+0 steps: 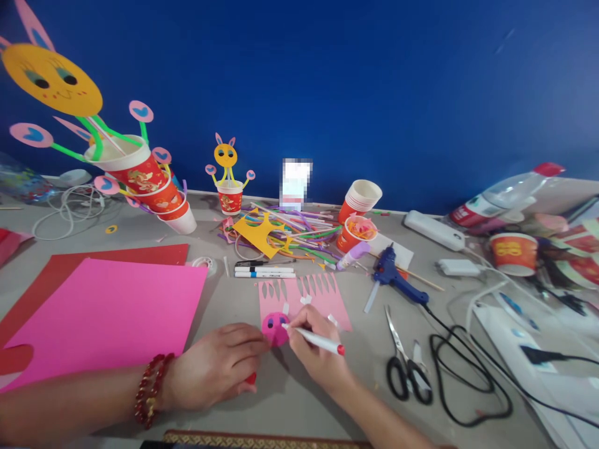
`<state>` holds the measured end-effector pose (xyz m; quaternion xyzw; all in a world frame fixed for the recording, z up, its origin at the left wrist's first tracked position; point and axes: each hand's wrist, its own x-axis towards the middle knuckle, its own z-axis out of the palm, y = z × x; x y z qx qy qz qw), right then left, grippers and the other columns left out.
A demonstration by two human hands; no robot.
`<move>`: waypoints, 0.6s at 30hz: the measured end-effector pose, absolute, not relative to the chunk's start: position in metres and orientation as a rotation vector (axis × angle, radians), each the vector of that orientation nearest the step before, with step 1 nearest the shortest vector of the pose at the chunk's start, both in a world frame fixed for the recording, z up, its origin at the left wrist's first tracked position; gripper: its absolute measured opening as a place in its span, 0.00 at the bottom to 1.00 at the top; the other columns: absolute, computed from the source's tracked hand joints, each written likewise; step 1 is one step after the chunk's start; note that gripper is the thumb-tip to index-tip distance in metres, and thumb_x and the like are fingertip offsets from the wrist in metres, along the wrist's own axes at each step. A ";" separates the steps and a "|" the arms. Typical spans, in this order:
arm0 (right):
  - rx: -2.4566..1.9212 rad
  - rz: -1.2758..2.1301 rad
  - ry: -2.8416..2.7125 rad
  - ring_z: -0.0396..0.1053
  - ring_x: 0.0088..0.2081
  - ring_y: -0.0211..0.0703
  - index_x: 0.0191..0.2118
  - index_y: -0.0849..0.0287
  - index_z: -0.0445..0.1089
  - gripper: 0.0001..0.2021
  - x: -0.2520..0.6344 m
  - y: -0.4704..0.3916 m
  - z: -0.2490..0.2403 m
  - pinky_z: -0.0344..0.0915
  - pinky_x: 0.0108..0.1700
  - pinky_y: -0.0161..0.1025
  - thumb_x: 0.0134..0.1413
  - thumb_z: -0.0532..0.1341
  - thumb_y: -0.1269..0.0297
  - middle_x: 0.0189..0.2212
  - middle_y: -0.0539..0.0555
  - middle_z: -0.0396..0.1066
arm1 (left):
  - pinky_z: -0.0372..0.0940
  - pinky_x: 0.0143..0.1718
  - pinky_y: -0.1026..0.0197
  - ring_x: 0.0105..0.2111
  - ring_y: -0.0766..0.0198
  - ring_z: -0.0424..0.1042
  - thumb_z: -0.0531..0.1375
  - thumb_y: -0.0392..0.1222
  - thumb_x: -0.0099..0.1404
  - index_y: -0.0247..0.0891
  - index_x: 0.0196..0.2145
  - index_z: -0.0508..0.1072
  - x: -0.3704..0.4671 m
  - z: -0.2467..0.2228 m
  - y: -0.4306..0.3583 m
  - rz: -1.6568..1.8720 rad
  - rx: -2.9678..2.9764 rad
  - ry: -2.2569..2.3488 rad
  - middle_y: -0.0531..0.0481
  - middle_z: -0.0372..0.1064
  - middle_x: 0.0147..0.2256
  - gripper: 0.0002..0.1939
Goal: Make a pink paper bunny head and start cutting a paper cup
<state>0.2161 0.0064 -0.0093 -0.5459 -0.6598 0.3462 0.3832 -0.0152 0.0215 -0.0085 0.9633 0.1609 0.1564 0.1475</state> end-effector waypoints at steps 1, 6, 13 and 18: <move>-1.370 0.899 -1.724 0.58 0.21 0.35 0.25 0.57 0.63 0.07 0.213 0.007 -0.007 0.55 0.24 0.33 0.52 0.56 0.71 0.20 0.46 0.62 | 0.61 0.55 0.56 0.51 0.57 0.67 0.58 0.49 0.68 0.36 0.38 0.72 -0.015 -0.008 0.021 0.453 2.777 0.463 0.45 0.73 0.48 0.13; -1.325 0.902 -1.800 0.59 0.21 0.36 0.22 0.57 0.62 0.08 0.201 0.012 -0.007 0.54 0.24 0.33 0.49 0.55 0.73 0.18 0.46 0.62 | 0.62 0.54 0.55 0.49 0.57 0.68 0.59 0.50 0.67 0.35 0.36 0.72 -0.015 -0.007 0.023 0.459 2.809 0.453 0.46 0.74 0.44 0.14; -1.328 0.854 -1.838 0.58 0.20 0.35 0.21 0.56 0.60 0.09 0.201 0.012 -0.014 0.54 0.24 0.33 0.49 0.54 0.72 0.17 0.45 0.61 | 0.63 0.53 0.55 0.49 0.57 0.68 0.59 0.49 0.67 0.36 0.36 0.71 -0.016 -0.007 0.024 0.475 2.800 0.437 0.45 0.74 0.45 0.12; -1.344 0.855 -1.863 0.59 0.21 0.36 0.22 0.56 0.61 0.08 0.200 0.013 -0.013 0.54 0.24 0.33 0.49 0.54 0.72 0.18 0.46 0.62 | 0.63 0.53 0.55 0.49 0.57 0.69 0.59 0.50 0.67 0.36 0.36 0.71 -0.016 -0.010 0.023 0.482 2.794 0.443 0.45 0.74 0.44 0.13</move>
